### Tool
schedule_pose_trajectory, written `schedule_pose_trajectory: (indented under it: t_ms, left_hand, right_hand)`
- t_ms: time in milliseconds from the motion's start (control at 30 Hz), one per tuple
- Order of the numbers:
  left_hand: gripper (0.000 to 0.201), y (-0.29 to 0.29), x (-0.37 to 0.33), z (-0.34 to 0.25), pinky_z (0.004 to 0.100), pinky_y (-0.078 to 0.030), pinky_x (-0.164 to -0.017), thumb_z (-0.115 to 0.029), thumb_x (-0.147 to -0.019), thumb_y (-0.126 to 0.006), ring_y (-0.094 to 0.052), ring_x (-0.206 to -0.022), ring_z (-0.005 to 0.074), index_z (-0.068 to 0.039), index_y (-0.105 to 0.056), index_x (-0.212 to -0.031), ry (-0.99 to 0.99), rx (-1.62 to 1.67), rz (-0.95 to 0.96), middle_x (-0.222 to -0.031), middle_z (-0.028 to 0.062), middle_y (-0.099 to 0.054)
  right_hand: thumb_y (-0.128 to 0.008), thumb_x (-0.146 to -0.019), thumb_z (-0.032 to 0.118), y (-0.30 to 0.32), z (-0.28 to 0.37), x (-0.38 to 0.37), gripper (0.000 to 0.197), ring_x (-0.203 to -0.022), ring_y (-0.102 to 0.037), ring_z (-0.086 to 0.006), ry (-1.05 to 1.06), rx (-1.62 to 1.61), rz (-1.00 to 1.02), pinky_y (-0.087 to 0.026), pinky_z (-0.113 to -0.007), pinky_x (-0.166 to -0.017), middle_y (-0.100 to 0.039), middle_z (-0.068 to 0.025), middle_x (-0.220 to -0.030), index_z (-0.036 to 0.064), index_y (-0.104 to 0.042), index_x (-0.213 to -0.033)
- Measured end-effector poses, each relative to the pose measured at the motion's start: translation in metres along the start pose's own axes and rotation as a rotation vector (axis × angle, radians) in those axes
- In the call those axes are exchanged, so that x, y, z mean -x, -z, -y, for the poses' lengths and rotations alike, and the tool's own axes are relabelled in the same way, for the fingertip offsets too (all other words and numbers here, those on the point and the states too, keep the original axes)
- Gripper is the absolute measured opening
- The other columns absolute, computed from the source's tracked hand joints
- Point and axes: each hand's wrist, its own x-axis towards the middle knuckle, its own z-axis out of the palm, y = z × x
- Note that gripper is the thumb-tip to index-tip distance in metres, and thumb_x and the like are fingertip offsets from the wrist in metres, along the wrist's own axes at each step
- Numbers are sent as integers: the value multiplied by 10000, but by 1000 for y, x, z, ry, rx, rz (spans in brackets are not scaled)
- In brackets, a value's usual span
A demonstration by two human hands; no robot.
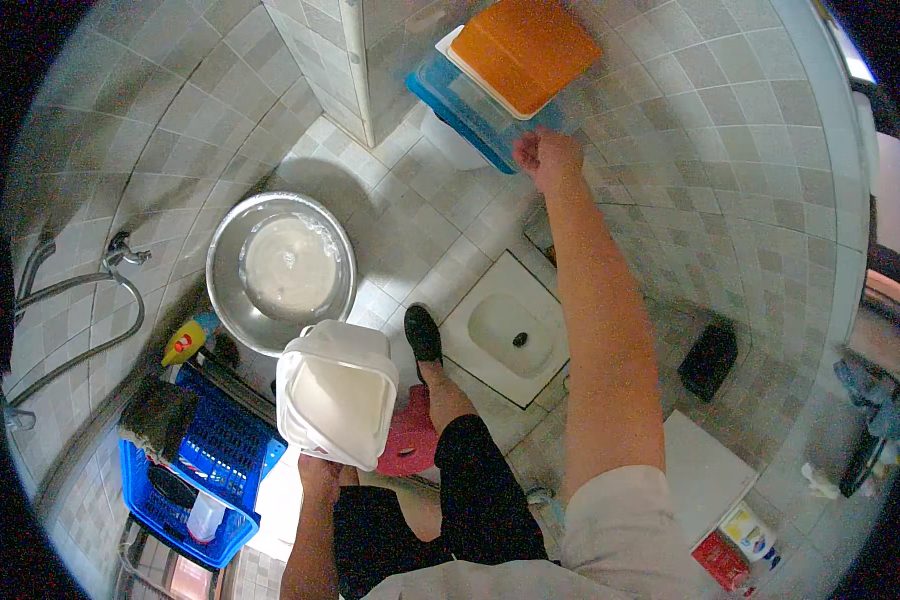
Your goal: Organizing various containers and items into a blue plastic basket within a bathroom setting.
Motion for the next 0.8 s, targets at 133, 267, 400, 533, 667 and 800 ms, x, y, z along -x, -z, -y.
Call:
schedule_pose_trajectory:
  t_ms: [133, 267, 400, 533, 667, 800]
  left_hand:
    - [271, 7, -7, 10, 228, -384, -477, -141, -835, -643, -520, -593, 81, -73, -556, -1082, -4, -20, -7, -776, -12, -575]
    - [232, -13, -1, 5, 222, -368, -463, -137, -833, -635, -508, -567, 74, -79, -546, -1040, -9, -6, -15, -730, -22, -555]
    - [225, -3, -4, 7, 220, -370, -457, -138, -834, -629, -508, -556, 70, -78, -527, -1025, -6, -85, 45, -700, -31, -541]
    - [233, -5, -8, 15, 225, -383, -458, -146, -839, -626, -506, -545, 70, -79, -515, -1032, -64, 2, 54, -681, -37, -536]
    - [328, -4, -4, 14, 255, -455, -532, -150, -839, -629, -571, -659, 109, -61, -513, -1133, -58, -11, 37, -817, -1, -587]
    - [501, -8, -10, 25, 300, -545, -717, -120, -828, -638, -631, -940, 183, -47, -466, -1293, -35, -10, 94, -1111, 73, -603]
  right_hand:
    - [-529, -927, 170, -10, 19, -26, 186, -625, -629, -236, -148, -43, 33, -532, -325, -512, -627, -127, -766, -10, -572, -905]
    - [-559, -911, 159, -10, 22, -41, 170, -613, -633, -199, -158, 74, 46, -501, -288, -460, -629, -95, -731, -1, -590, -861]
    - [-566, -898, 147, -18, 23, -38, 154, -606, -635, -181, -148, 170, 9, -484, -275, -447, -637, -86, -731, 1, -597, -860]
    - [-568, -875, 120, -19, 25, -47, 113, -600, -631, -174, -131, 270, -19, -429, -271, -415, -645, -94, -725, 15, -606, -864]
    - [-579, -858, 123, -27, 14, -40, 119, -564, -597, -168, -73, 282, 0, -394, -271, -418, -624, -80, -684, 22, -602, -798]
    - [-586, -860, 162, 12, 7, -91, 166, -536, -558, -162, 275, 734, 205, -394, -270, -431, -599, -61, -663, 40, -586, -747]
